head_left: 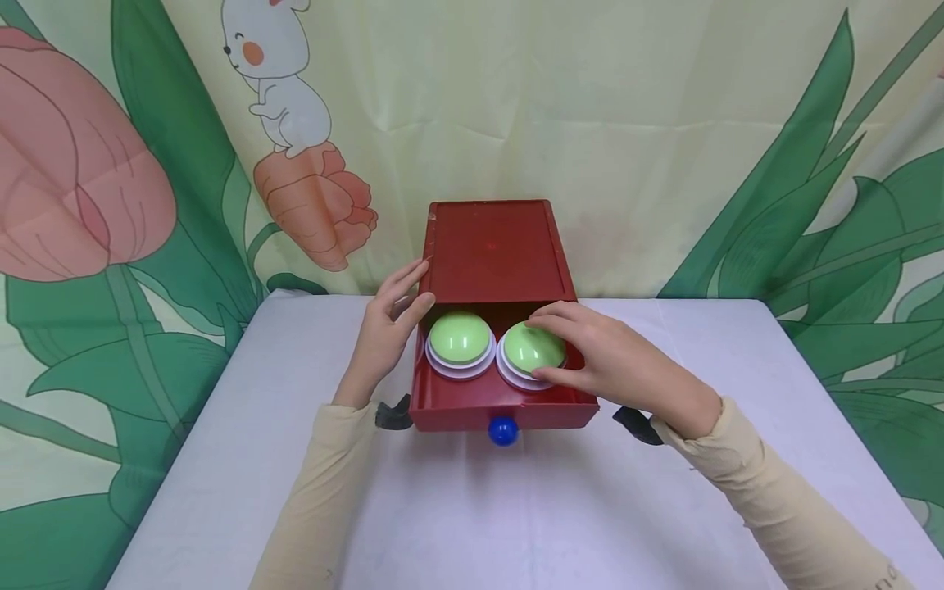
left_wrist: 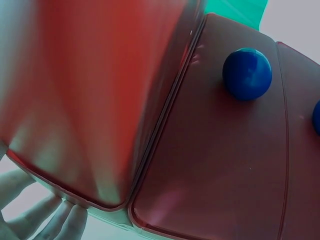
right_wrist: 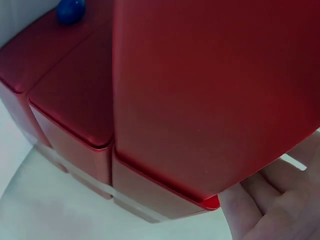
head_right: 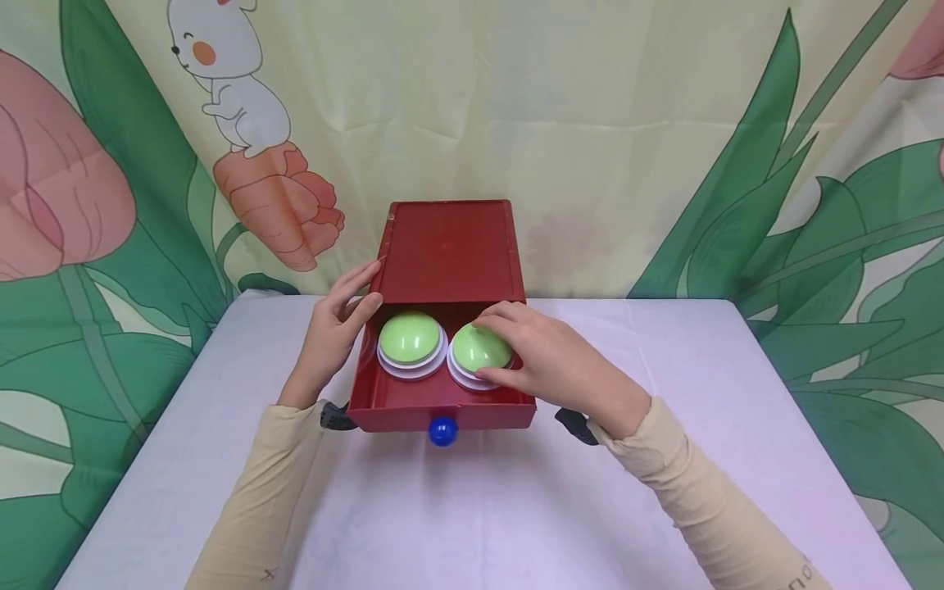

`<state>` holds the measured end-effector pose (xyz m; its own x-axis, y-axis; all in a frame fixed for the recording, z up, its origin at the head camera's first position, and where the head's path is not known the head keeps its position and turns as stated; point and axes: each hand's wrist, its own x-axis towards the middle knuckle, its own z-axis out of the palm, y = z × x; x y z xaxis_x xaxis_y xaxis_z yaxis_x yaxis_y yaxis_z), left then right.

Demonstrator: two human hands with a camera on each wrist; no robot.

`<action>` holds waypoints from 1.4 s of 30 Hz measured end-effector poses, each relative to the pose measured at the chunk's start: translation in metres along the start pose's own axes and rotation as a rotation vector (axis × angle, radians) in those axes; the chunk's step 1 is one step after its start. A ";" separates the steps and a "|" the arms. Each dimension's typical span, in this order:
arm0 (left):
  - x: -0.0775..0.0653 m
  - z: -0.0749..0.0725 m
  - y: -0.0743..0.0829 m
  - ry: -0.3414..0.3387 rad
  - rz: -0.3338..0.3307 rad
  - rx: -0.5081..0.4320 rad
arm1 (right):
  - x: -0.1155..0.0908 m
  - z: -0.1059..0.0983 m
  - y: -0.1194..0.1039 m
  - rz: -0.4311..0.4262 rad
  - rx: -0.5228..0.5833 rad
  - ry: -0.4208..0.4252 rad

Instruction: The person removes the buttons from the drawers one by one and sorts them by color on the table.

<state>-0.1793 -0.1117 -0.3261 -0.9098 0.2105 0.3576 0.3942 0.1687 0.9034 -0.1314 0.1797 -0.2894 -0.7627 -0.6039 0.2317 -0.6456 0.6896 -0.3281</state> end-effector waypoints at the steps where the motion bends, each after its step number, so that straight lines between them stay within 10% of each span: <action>1: 0.000 0.000 0.000 0.001 -0.002 0.003 | 0.000 0.000 0.000 -0.005 -0.010 -0.007; 23: 0.000 0.001 0.000 0.006 -0.003 0.015 | 0.011 0.000 -0.001 -0.100 -0.178 -0.142; 42: 0.000 0.001 0.001 0.006 -0.013 0.028 | 0.011 0.001 0.005 -0.155 -0.126 -0.064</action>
<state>-0.1788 -0.1103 -0.3255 -0.9157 0.2026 0.3471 0.3855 0.1988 0.9010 -0.1427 0.1764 -0.2892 -0.6526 -0.7280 0.2101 -0.7577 0.6287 -0.1752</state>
